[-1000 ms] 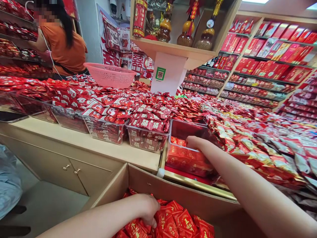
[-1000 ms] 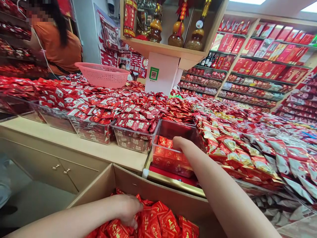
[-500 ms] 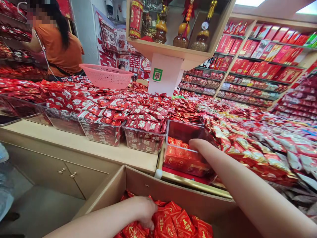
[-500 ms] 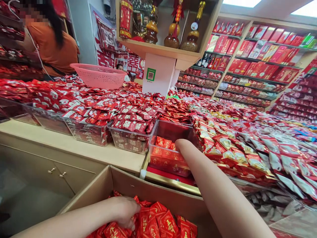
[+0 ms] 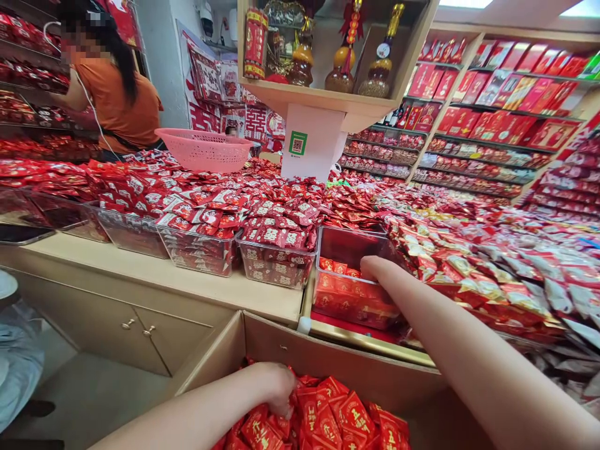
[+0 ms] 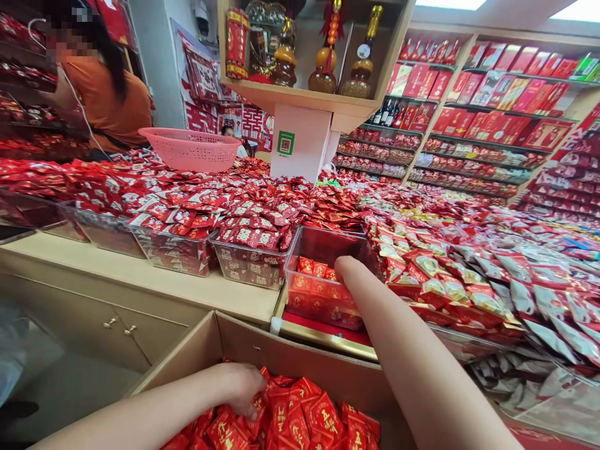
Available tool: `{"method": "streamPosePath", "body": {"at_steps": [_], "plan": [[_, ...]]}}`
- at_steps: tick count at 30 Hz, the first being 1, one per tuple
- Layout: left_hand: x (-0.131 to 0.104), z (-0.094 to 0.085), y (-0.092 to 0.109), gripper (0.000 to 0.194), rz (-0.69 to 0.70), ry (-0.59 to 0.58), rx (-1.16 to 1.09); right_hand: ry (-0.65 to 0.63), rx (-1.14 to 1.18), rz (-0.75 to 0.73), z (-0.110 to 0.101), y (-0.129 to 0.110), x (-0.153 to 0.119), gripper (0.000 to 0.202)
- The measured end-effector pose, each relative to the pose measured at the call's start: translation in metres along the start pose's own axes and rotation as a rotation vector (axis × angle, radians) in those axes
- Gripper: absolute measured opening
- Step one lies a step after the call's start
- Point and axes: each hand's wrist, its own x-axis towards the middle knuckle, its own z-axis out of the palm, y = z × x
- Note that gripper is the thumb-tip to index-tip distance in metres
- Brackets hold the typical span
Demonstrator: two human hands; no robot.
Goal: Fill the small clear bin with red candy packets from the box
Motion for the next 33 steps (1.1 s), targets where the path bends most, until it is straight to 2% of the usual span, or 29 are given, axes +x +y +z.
{"method": "streamPosePath", "body": {"at_steps": [4,6,8,10,11,14,16,17,19,22,24,27,30,33], "plan": [[0.011,0.007,-0.002,0.035,0.020,-0.086,-0.026,0.137,-0.056,-0.052,-0.020,-0.016,-0.033,0.026],[0.017,0.012,-0.002,0.029,0.050,-0.122,-0.057,0.217,-0.037,-0.203,-0.023,-0.025,-0.064,0.029],[0.022,0.017,0.000,0.027,0.071,-0.139,-0.093,0.235,0.022,-0.456,-0.010,-0.030,-0.102,0.027],[0.024,0.019,0.001,0.027,0.076,-0.150,-0.126,0.050,0.082,-0.624,0.024,-0.026,-0.137,0.023],[0.025,0.020,0.002,0.027,0.075,-0.156,-0.138,-0.070,0.096,-0.652,0.049,-0.022,-0.152,0.023],[0.023,0.019,0.003,0.026,0.073,-0.179,-0.163,-0.403,0.325,-0.534,0.134,-0.002,-0.179,0.011],[0.020,0.017,0.003,0.027,0.060,-0.199,-0.171,-0.491,0.416,-0.456,0.184,0.007,-0.187,0.011],[0.019,0.016,0.003,0.028,0.051,-0.208,-0.174,-0.512,0.462,-0.420,0.202,0.009,-0.190,0.013],[0.016,0.015,0.003,0.030,0.030,-0.216,-0.189,-0.533,0.550,-0.380,0.223,0.006,-0.193,0.016],[0.010,0.011,0.000,0.041,0.018,-0.195,-0.253,-0.585,0.704,-0.335,0.224,-0.003,-0.194,0.008],[0.004,0.006,-0.003,0.051,0.041,-0.160,-0.338,-0.599,0.798,-0.281,0.214,-0.006,-0.190,0.007],[-0.005,-0.004,-0.003,0.062,0.167,-0.120,-0.540,-0.557,0.929,-0.212,0.192,-0.002,-0.179,0.014],[-0.012,-0.010,0.007,0.051,0.321,-0.120,-0.771,-0.492,1.194,-0.114,0.170,0.004,-0.168,0.028],[-0.014,-0.012,0.021,0.045,0.394,-0.088,-0.952,-0.418,1.455,0.002,0.153,0.007,-0.165,0.036]]}}
